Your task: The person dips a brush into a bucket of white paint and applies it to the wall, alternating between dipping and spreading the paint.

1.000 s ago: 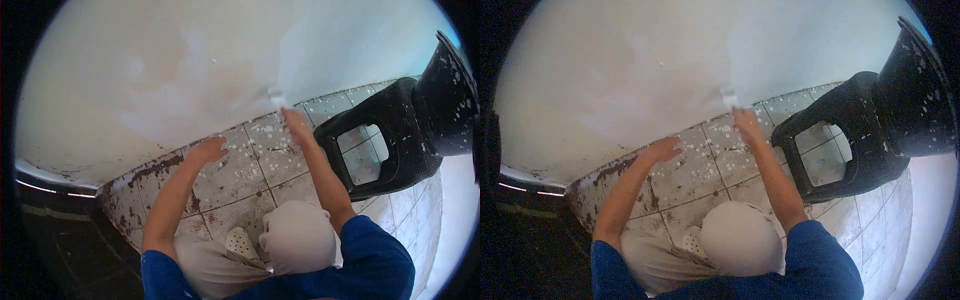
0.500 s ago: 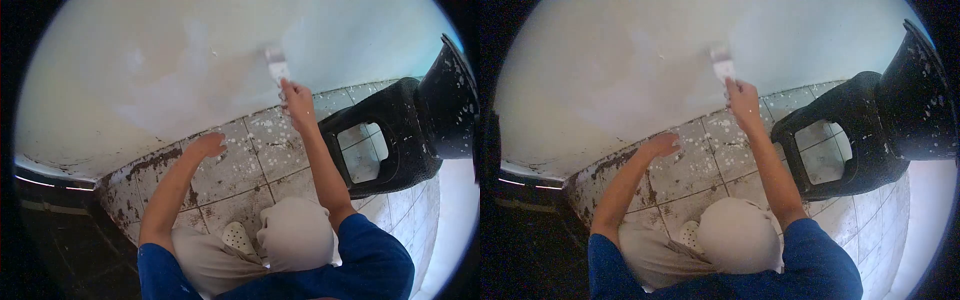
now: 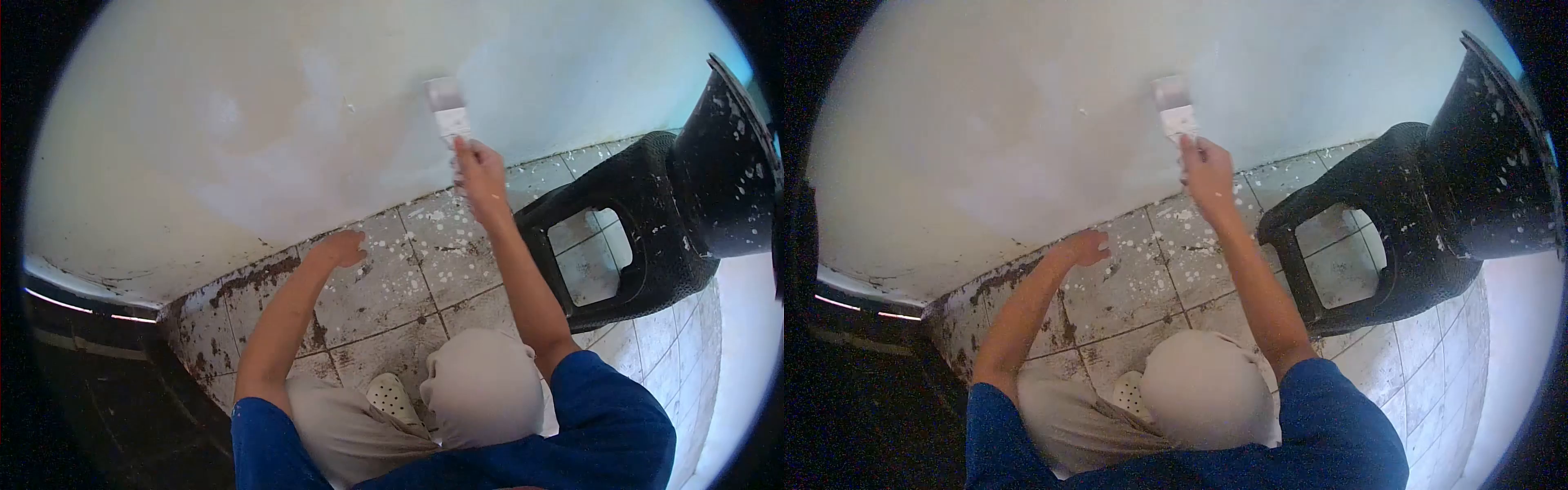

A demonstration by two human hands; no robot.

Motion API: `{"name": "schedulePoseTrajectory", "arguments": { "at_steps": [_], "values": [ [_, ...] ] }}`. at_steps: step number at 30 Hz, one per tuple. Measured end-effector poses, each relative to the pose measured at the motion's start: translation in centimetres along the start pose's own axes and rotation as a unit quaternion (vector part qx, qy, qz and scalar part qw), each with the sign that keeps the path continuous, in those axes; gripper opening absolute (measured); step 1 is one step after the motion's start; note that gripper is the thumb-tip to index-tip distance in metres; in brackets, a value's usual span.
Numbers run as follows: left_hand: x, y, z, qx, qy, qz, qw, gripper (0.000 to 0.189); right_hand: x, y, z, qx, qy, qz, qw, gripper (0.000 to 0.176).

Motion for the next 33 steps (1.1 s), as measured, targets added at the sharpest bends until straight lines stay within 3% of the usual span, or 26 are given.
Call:
{"name": "schedulePoseTrajectory", "arguments": {
  "at_steps": [1,3,6,10,12,15,17,19,22,24,27,29,31,33],
  "values": [
    [0.2,-0.2,0.1,0.005,0.003,0.003,1.0,0.047,0.5,-1.2,-0.3,-0.011,0.001,0.009,1.0,0.03],
    [0.2,-1.4,0.8,-0.01,-0.025,-0.019,0.999,0.048,1.2,-13.2,0.1,-0.095,0.052,-0.098,0.989,0.03],
    [-1.4,-3.1,2.2,-0.02,-0.061,-0.052,0.997,0.048,-2.0,-16.6,2.3,-0.048,0.031,-0.227,0.972,0.031],
    [-1.7,-3.2,-0.4,-0.019,-0.02,-0.048,0.998,0.047,0.9,0.0,3.8,-0.039,-0.005,-0.076,0.996,0.03],
    [-1.3,-2.8,-0.6,0.003,0.017,-0.029,0.999,0.047,2.3,7.9,2.8,0.067,-0.017,0.006,0.998,0.03],
    [-0.5,-2.8,-0.1,0.013,0.003,-0.032,0.999,0.047,5.5,2.8,2.3,0.032,0.017,0.003,0.999,0.031],
    [-0.4,-2.9,1.6,-0.002,-0.038,-0.045,0.998,0.048,6.2,-10.0,4.7,-0.162,0.009,-0.07,0.984,0.031],
    [-1.1,-3.5,1.9,-0.033,-0.063,-0.06,0.996,0.048,0.5,-11.6,4.9,-0.088,0.019,-0.243,0.966,0.03],
    [-1.0,-3.4,0.5,-0.02,-0.027,-0.046,0.998,0.047,2.5,-6.8,5.5,-0.173,0.038,-0.125,0.976,0.029],
    [-1.2,-3.6,-0.5,-0.002,0.011,-0.033,0.999,0.045,2.0,3.0,1.8,0.007,0.048,-0.046,0.998,0.028],
    [-0.4,-2.8,0.3,0.014,0.001,-0.028,1.0,0.043,0.9,10.5,-3.5,0.058,0.06,0.047,0.995,0.03],
    [-0.1,-2.5,0.1,0.0,-0.028,-0.036,0.999,0.042,1.1,3.8,-6.6,0.016,0.06,-0.014,0.998,0.031],
    [-0.2,-2.1,1.0,-0.029,-0.068,-0.041,0.996,0.042,0.3,-7.5,-7.5,-0.134,0.106,-0.002,0.985,0.031],
    [-1.6,-1.8,1.8,-0.014,-0.052,-0.026,0.998,0.042,-3.7,-15.9,-7.3,-0.051,0.14,-0.21,0.966,0.029]
  ]
}}
Point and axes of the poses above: each hand's wrist, its own x-axis towards the middle knuckle, its own z-axis out of the back of the hand, y = z × x, the point moved 8 cm from there along x, towards the middle knuckle, and after that the axes turned 9 degrees about z, right-handed, at the moved point
